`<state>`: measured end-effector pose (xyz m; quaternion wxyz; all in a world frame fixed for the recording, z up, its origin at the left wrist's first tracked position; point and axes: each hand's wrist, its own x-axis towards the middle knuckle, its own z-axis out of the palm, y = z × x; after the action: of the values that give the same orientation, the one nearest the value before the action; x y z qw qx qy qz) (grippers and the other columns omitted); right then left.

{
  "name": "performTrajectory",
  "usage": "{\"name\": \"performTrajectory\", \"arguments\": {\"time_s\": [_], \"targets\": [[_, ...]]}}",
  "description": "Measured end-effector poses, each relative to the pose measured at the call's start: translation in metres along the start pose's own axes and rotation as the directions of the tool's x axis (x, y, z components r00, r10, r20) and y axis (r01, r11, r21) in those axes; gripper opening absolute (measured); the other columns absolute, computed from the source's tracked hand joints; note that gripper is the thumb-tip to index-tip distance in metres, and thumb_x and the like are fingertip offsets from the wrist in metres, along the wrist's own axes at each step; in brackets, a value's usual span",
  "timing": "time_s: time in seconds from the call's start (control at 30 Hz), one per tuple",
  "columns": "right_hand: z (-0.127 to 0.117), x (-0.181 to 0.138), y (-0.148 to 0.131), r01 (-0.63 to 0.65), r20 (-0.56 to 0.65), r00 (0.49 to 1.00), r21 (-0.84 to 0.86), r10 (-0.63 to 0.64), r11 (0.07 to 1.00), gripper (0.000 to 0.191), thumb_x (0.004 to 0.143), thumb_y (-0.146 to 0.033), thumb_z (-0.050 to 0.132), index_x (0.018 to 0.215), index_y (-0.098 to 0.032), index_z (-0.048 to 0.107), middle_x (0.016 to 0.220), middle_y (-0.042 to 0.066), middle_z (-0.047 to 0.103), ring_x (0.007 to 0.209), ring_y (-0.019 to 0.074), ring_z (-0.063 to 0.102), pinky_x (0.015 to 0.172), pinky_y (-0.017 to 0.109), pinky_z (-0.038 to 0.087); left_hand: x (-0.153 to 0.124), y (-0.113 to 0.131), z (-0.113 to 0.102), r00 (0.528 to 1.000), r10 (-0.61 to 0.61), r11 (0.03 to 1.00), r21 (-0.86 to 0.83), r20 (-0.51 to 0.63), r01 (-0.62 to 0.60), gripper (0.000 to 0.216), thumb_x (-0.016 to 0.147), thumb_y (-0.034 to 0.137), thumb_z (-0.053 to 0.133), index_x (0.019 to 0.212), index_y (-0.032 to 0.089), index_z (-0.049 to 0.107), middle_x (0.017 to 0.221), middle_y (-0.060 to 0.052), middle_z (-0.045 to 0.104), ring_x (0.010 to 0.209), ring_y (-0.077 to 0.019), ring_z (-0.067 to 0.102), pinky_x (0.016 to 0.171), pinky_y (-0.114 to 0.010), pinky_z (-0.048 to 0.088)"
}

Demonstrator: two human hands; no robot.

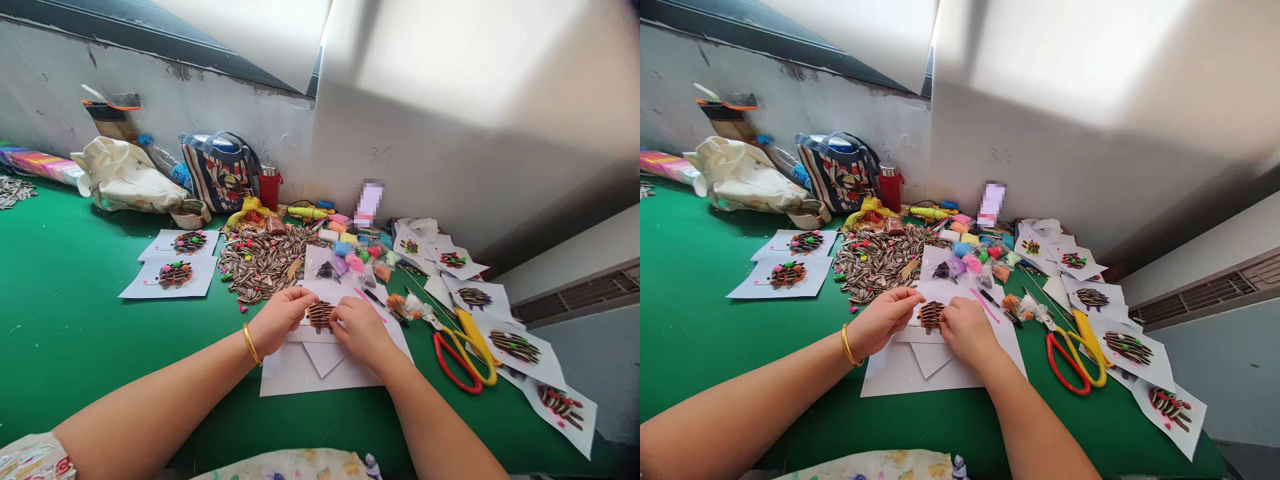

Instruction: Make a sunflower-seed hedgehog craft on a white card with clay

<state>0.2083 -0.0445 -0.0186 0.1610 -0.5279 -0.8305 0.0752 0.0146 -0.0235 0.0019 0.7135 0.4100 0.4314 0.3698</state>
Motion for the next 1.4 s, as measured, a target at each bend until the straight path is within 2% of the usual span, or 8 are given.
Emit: {"name": "performTrajectory", "arguments": {"time_s": [0.3,0.8,0.9,0.97,1.07,1.17,1.27,1.4], "targets": [[0.002,0.001,-0.002,0.015,0.020,1.000,-0.097,-0.013,0.995,0.010,0.085,-0.018,0.059,0.080,-0.019,0.068,0.083,0.004,0.063,0.078,0.0174,0.054,0.070,0.030,0.033,0.000,-0.001,-0.001,1.000,-0.003,1.000,-0.017,0.015,0.003,0.034,0.071,0.044,0.074,0.079,0.017,0.056,0.049,0.010,0.031,0.043,-0.0036,0.018,0.041,-0.020,0.011],[-0.002,0.001,0.002,0.011,0.009,1.000,0.002,-0.011,1.000,0.008,0.082,-0.016,0.066,0.078,-0.020,0.071,0.081,0.003,0.065,0.077,0.0171,0.056,0.071,0.030,0.037,0.002,-0.003,-0.006,0.996,-0.055,0.982,-0.175,0.067,0.066,0.020,0.079,0.032,0.070,0.084,0.015,0.061,0.052,0.009,0.030,0.040,-0.0022,0.021,0.037,-0.015,0.013],[-0.004,0.000,0.004,0.018,-0.052,0.999,0.076,-0.014,0.997,0.005,0.081,-0.018,0.069,0.082,-0.021,0.072,0.081,0.003,0.064,0.077,0.0169,0.057,0.072,0.030,0.039,0.002,-0.001,-0.008,0.988,-0.123,0.914,-0.377,0.089,0.148,0.016,0.083,0.027,0.065,0.089,0.013,0.062,0.061,0.005,0.042,0.043,-0.0019,0.034,0.036,-0.012,0.023],[-0.006,-0.001,0.003,0.020,-0.132,0.991,0.112,-0.005,0.994,0.005,0.083,-0.018,0.067,0.083,-0.020,0.071,0.080,0.003,0.063,0.077,0.0171,0.056,0.071,0.030,0.039,0.002,0.001,-0.008,0.975,-0.190,0.833,-0.507,0.115,0.222,0.020,0.087,0.030,0.060,0.095,0.012,0.063,0.070,0.000,0.052,0.052,-0.0045,0.050,0.042,-0.012,0.039],[-0.007,-0.003,-0.001,0.034,-0.270,0.963,0.157,0.010,0.987,0.009,0.087,-0.019,0.061,0.085,-0.019,0.070,0.080,0.004,0.061,0.078,0.0177,0.055,0.072,0.031,0.040,0.000,0.004,-0.008,0.961,-0.224,0.739,-0.615,0.160,0.275,0.033,0.093,0.040,0.052,0.104,0.010,0.061,0.089,-0.010,0.063,0.082,-0.0158,0.066,0.073,-0.025,0.057],[-0.006,-0.004,-0.008,0.086,-0.362,0.932,0.202,-0.007,0.976,0.012,0.090,-0.021,0.057,0.087,-0.020,0.068,0.080,0.004,0.059,0.078,0.0180,0.054,0.072,0.032,0.042,-0.001,0.005,-0.007,0.957,-0.177,0.692,-0.663,0.230,0.287,0.045,0.093,0.048,0.048,0.113,0.009,0.058,0.113,-0.019,0.063,0.108,-0.0246,0.063,0.092,-0.035,0.054],[-0.004,-0.005,-0.014,0.163,-0.387,0.920,0.233,-0.062,0.959,0.012,0.090,-0.022,0.057,0.095,-0.022,0.068,0.084,0.004,0.062,0.082,0.0182,0.056,0.075,0.033,0.044,-0.002,0.004,-0.007,0.945,-0.141,0.689,-0.657,0.294,0.307,0.053,0.093,0.053,0.045,0.121,0.009,0.054,0.126,-0.020,0.058,0.112,-0.0260,0.061,0.093,-0.036,0.053],[0.001,-0.005,-0.021,0.253,-0.349,0.923,0.226,-0.164,0.941,0.022,0.088,-0.025,0.062,0.109,-0.025,0.066,0.096,0.006,0.065,0.093,0.0206,0.057,0.080,0.036,0.044,-0.004,0.002,-0.006,0.928,-0.112,0.718,-0.617,0.355,0.322,0.056,0.095,0.056,0.038,0.124,0.010,0.053,0.126,-0.021,0.059,0.097,-0.0243,0.067,0.079,-0.034,0.056]]}}
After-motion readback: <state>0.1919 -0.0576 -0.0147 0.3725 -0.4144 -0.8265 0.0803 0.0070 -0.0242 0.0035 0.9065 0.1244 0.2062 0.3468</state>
